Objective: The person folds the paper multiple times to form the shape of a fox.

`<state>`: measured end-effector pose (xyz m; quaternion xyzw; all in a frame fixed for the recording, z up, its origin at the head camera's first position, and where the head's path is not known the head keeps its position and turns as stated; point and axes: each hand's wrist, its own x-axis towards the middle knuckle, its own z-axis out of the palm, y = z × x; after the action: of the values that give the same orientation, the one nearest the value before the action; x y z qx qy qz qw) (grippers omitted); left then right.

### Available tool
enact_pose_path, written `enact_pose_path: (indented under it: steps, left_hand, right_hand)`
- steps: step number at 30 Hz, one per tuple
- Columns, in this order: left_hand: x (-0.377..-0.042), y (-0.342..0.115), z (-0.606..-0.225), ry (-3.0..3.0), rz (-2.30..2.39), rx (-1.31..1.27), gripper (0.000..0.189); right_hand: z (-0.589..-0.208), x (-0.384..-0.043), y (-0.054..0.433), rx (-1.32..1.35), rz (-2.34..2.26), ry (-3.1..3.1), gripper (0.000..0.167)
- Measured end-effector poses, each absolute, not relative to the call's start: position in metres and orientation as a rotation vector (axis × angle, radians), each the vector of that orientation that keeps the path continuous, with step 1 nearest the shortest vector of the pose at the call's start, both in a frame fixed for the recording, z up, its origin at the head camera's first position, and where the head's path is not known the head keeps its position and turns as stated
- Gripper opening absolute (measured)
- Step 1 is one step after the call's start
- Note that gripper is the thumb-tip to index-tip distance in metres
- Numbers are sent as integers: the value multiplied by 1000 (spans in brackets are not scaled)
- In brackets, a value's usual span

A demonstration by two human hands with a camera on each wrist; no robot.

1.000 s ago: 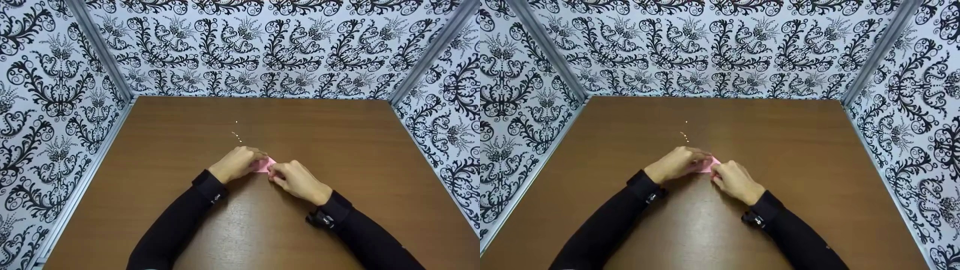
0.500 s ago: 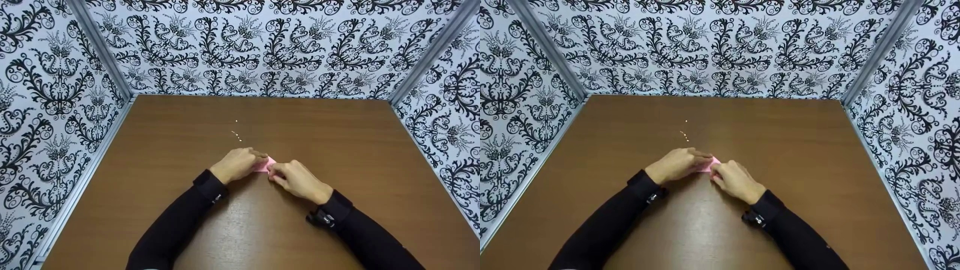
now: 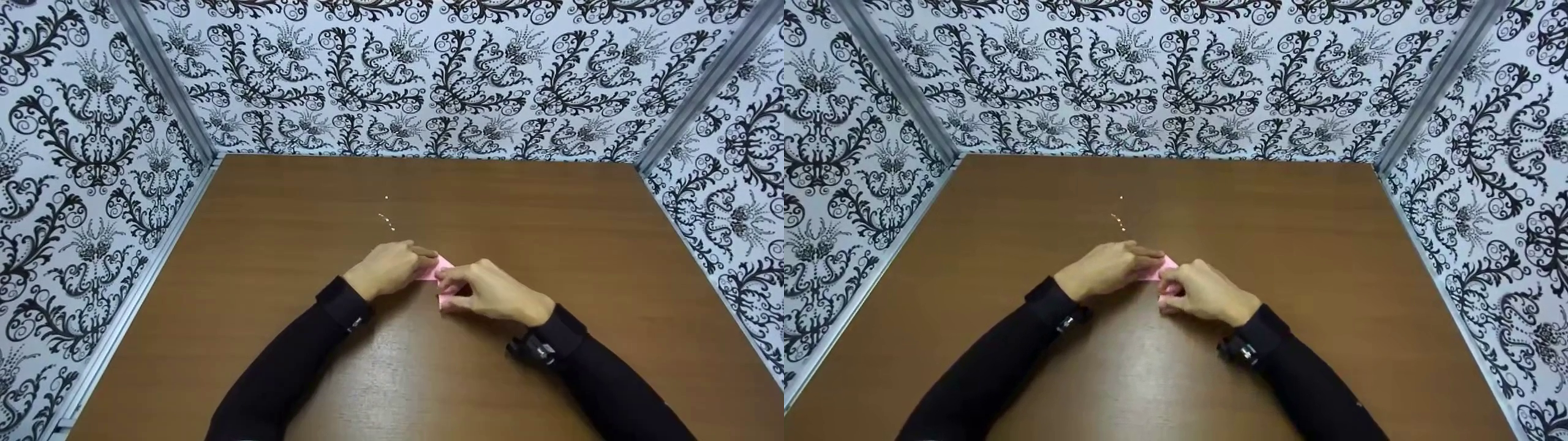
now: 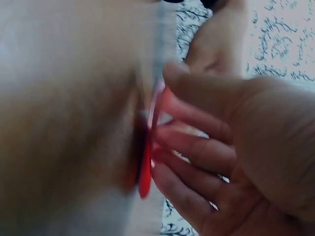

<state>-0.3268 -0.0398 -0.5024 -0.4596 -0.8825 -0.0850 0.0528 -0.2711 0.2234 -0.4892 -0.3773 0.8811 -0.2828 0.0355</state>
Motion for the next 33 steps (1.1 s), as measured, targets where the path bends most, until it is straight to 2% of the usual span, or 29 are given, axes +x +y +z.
enact_pose_path:
  steps: [4,11,15,24,33]
  left_hand:
    - [-327,-39,-502,-2672,-269,-1397,32]
    - [-325,-37,-502,-2677,-271,-1386,31]
    - [-324,-38,-502,-2688,-274,-1372,30]
    - [-321,-35,-500,-2709,-264,-1356,30]
    - [-320,-34,-498,-2721,-215,-1333,32]
  right_hand:
    - [-480,-277,233,-1082,-885,2752,20]
    - [-475,-300,246,-627,-997,2835,11]
    - [-478,-317,244,-491,-1009,2785,9]
    - [-483,-344,226,-407,-974,2681,10]
    - [-481,-353,210,-311,-950,2648,10]
